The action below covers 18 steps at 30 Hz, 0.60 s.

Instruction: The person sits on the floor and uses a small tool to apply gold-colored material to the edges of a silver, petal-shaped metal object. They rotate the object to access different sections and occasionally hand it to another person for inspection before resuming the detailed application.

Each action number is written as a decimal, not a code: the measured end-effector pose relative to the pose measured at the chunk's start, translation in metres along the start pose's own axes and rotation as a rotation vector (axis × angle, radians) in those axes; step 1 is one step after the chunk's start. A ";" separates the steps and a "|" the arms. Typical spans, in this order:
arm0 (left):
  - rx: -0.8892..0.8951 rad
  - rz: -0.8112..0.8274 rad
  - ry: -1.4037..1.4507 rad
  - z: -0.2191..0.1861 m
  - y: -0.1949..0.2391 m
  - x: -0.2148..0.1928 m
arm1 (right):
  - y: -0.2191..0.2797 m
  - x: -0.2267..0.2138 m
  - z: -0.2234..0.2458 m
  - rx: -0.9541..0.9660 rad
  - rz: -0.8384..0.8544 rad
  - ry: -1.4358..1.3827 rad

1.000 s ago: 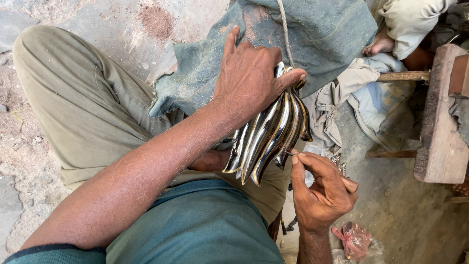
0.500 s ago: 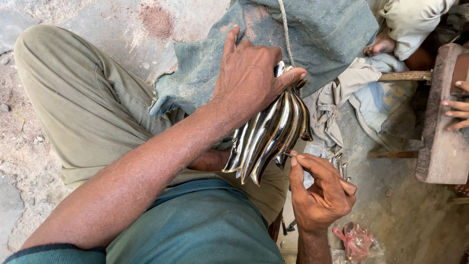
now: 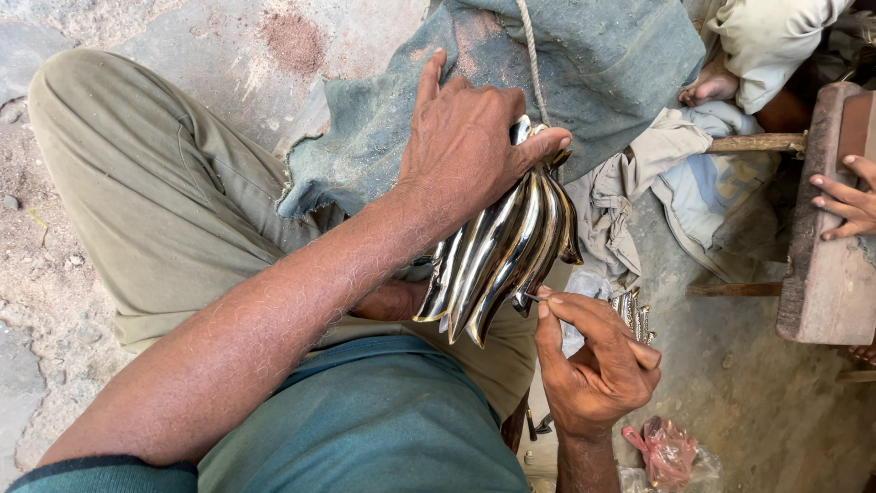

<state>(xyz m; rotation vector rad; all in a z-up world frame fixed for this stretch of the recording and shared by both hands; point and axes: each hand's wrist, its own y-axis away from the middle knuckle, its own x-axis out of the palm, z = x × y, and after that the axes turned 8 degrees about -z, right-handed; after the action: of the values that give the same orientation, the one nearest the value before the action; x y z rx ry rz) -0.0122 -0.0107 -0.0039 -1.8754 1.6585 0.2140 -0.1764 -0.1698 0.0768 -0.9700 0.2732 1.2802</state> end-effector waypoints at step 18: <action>0.032 0.087 -0.026 0.004 -0.005 0.001 | 0.029 -0.008 -0.039 0.282 -0.359 -0.424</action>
<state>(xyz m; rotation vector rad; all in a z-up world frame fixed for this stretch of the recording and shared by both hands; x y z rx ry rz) -0.0058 -0.0093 -0.0056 -1.7711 1.7175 0.2455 -0.1921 -0.2044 0.0455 -0.4639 -0.0517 1.0496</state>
